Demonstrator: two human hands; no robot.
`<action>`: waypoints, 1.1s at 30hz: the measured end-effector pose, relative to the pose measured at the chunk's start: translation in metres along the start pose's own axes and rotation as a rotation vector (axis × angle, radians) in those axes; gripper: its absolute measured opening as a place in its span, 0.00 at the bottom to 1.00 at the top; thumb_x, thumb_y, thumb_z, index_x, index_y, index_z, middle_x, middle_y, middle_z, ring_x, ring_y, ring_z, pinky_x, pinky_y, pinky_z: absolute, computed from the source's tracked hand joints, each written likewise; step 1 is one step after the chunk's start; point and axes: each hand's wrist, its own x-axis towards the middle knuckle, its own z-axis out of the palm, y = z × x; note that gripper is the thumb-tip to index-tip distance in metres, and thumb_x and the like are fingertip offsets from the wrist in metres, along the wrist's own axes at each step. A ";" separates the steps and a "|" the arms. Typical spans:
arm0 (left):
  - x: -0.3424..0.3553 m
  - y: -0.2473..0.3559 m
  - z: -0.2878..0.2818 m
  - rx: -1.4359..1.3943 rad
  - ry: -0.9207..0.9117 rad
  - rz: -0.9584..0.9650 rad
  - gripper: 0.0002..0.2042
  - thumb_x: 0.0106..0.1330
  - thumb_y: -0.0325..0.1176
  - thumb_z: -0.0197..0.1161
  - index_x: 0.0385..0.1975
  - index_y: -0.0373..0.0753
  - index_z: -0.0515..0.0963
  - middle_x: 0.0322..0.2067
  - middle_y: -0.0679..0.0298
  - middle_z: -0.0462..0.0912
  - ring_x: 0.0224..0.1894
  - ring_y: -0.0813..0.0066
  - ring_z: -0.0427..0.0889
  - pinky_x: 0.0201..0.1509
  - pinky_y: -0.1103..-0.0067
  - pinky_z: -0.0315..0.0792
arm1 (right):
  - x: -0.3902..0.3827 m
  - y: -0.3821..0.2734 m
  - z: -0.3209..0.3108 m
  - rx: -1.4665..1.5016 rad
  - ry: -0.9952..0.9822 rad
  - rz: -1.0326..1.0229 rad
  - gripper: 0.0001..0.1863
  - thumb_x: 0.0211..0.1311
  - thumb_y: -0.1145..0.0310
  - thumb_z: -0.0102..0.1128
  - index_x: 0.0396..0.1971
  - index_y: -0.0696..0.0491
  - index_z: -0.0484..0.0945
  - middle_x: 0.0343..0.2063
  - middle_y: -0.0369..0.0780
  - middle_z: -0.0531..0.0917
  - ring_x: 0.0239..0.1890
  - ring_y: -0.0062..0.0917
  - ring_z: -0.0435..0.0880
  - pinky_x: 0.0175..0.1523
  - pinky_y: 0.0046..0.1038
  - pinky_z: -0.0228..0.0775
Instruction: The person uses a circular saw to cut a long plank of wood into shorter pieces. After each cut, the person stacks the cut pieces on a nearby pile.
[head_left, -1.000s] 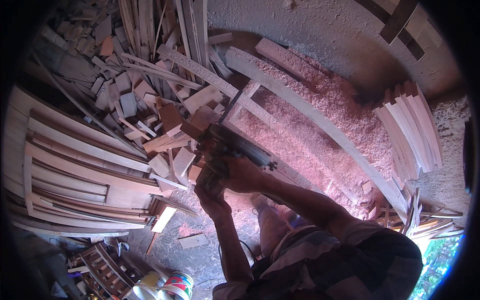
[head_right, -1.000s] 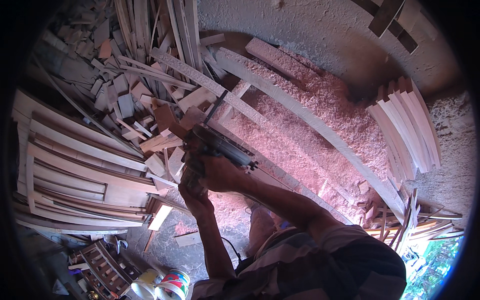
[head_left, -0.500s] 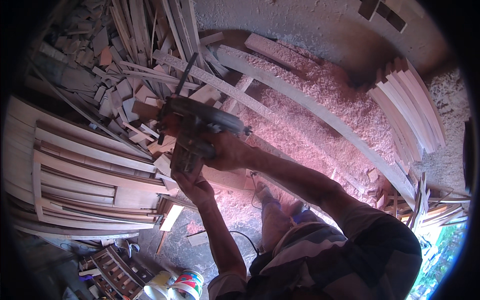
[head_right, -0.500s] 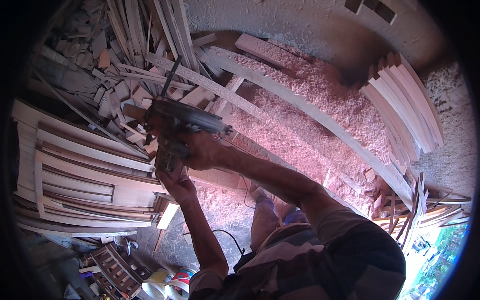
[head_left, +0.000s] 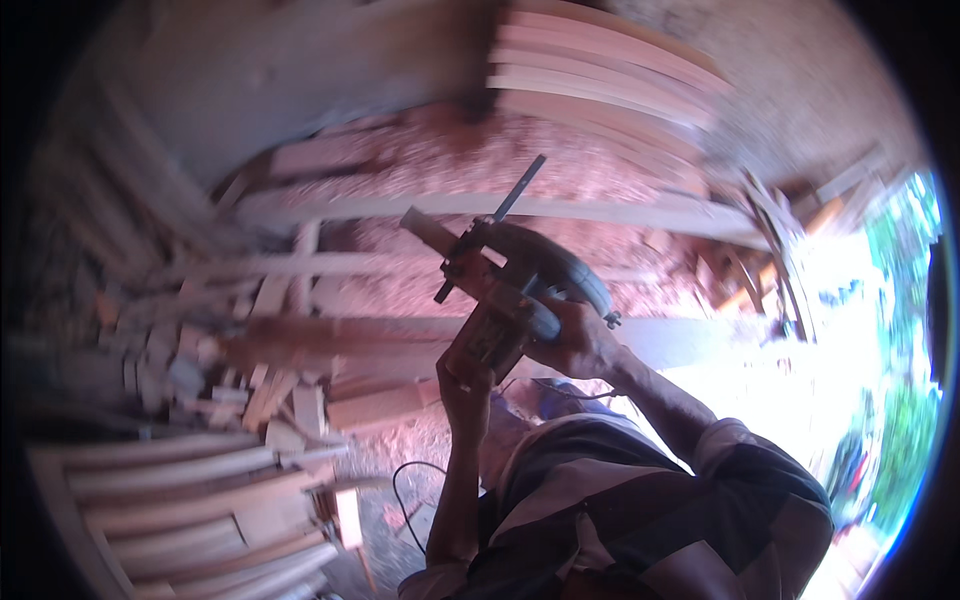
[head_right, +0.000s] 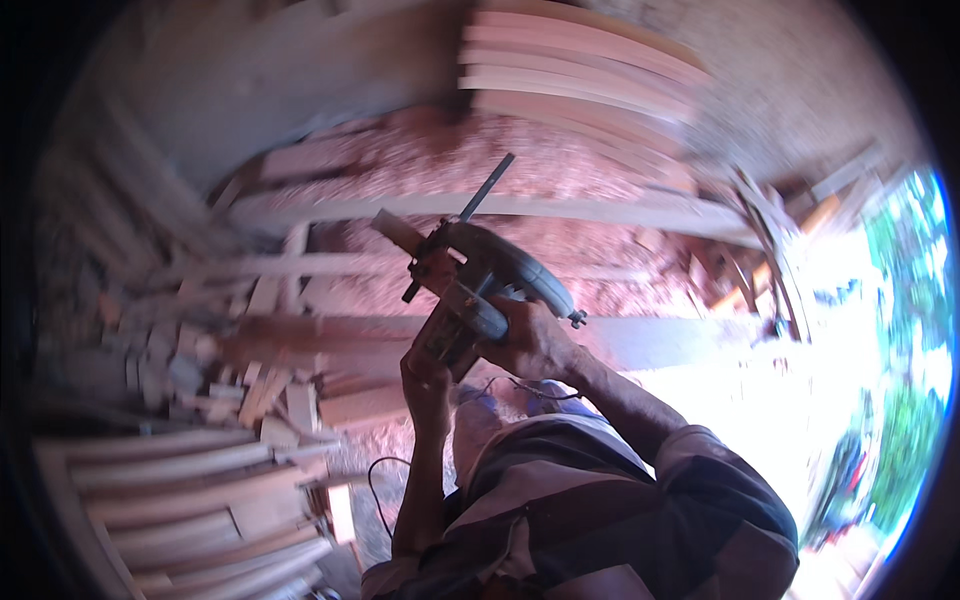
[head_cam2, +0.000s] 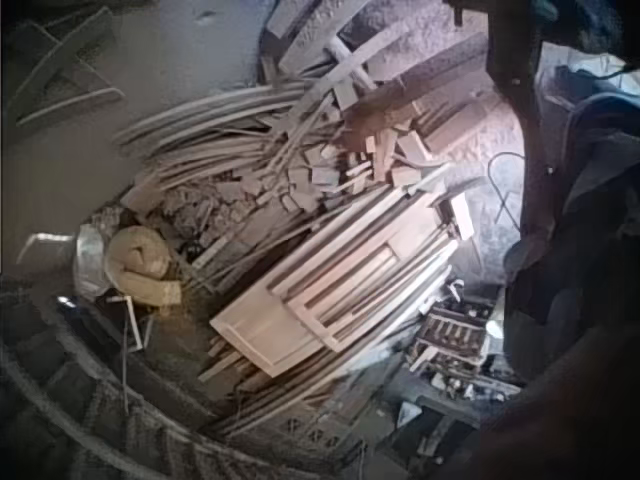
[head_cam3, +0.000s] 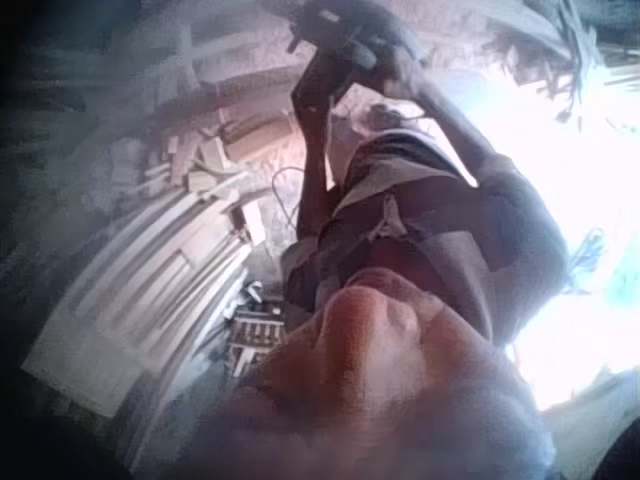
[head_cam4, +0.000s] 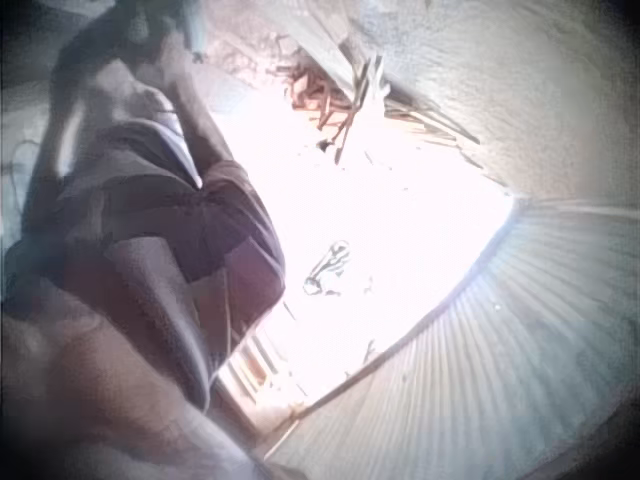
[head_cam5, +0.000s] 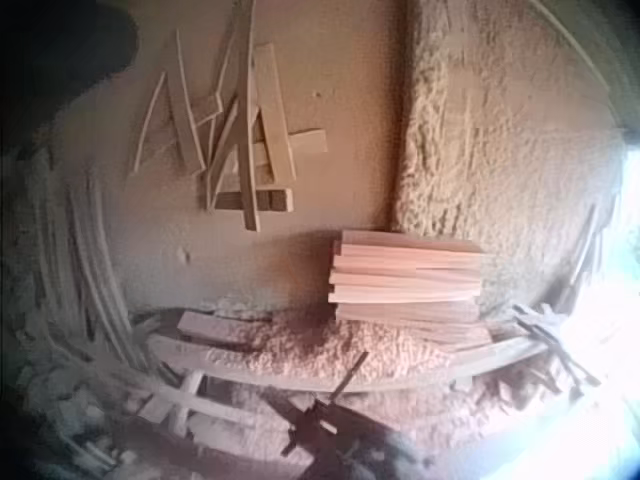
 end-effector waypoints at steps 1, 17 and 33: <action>-0.009 -0.003 0.018 0.184 -0.105 0.143 0.39 0.61 0.36 0.76 0.68 0.31 0.60 0.59 0.51 0.73 0.60 0.62 0.74 0.62 0.68 0.71 | -0.022 0.015 -0.018 -0.031 0.043 0.050 0.26 0.52 0.68 0.71 0.52 0.60 0.79 0.33 0.50 0.87 0.39 0.43 0.89 0.44 0.39 0.79; -0.050 -0.109 0.303 0.711 -0.851 0.536 0.33 0.53 0.44 0.80 0.58 0.36 0.75 0.50 0.50 0.82 0.59 0.52 0.78 0.57 0.61 0.75 | -0.251 0.228 -0.127 -0.253 0.555 0.459 0.22 0.54 0.69 0.67 0.52 0.53 0.82 0.35 0.52 0.87 0.39 0.50 0.87 0.43 0.44 0.81; 0.067 -0.083 0.218 0.846 -0.743 0.220 0.35 0.66 0.42 0.69 0.70 0.37 0.65 0.67 0.46 0.70 0.70 0.48 0.68 0.74 0.60 0.63 | -0.258 0.251 -0.110 -0.254 0.708 0.405 0.23 0.58 0.67 0.64 0.55 0.54 0.79 0.43 0.57 0.83 0.47 0.58 0.82 0.50 0.50 0.76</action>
